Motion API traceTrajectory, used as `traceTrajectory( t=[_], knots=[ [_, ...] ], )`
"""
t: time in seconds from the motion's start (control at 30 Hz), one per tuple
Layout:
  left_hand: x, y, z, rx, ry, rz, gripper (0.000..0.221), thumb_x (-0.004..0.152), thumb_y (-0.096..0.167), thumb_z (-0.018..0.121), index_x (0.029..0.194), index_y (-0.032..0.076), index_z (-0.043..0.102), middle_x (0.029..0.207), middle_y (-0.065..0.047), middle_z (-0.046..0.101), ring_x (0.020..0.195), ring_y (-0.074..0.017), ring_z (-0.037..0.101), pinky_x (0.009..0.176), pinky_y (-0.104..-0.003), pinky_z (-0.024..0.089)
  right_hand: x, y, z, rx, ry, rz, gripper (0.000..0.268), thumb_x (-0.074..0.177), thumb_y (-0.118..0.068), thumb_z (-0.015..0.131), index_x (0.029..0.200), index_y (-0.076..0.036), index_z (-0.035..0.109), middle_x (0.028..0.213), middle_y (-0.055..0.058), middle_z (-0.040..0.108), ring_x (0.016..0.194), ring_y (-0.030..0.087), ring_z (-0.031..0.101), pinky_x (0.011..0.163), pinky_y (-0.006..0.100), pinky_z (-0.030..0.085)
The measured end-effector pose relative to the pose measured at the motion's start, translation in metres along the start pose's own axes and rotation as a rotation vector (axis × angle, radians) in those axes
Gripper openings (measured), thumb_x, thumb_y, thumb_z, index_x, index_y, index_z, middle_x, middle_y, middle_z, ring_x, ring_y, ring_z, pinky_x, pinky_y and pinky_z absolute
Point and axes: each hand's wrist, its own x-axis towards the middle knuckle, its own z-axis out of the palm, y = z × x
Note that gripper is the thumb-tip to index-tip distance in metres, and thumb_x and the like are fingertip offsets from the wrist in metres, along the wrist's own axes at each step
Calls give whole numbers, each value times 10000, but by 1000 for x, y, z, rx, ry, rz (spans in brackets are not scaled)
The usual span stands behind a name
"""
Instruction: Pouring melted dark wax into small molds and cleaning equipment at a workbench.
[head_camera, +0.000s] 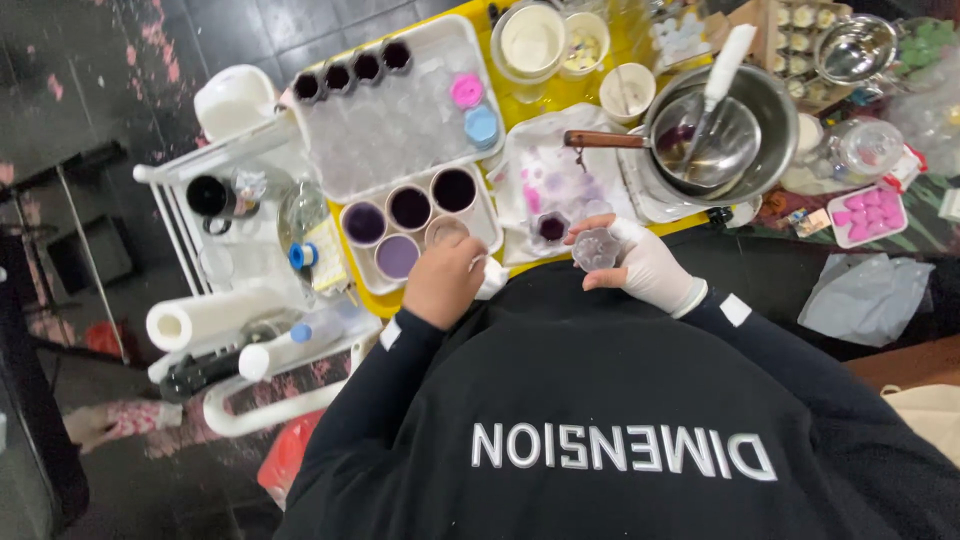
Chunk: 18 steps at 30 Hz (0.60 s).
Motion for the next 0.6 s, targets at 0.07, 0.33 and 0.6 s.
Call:
traceTrajectory(
  t=[0.07, 0.33, 0.6],
  knots=[
    [-25, -3, 4, 69, -30, -104, 166, 886, 147, 705, 1045, 100, 690, 1002, -101, 667, 918, -328, 667, 800, -437, 528, 6, 1, 2, -22, -48, 10, 685, 735, -107, 890, 1345, -65, 583, 1280, 38, 659, 1076, 133, 639, 979, 296, 525],
    [-61, -20, 50, 129, 177, -129, 482, 763, 94, 700, 1245, 115, 678, 1078, -115, 648, 920, -345, 645, 788, -445, 521, 29, -6, 3, -86, -196, 46, 709, 717, -178, 915, 1343, -82, 595, 1262, 28, 666, 1081, 128, 629, 975, 298, 514],
    [-53, -5, 45, 6, 178, -86, 370, 723, 45, 747, 1086, 94, 692, 1106, -104, 641, 1010, -351, 632, 853, -434, 524, 37, -5, -7, -71, -260, 50, 690, 741, -171, 909, 1348, -93, 591, 1283, 37, 663, 1092, 137, 604, 992, 315, 505]
  ],
)
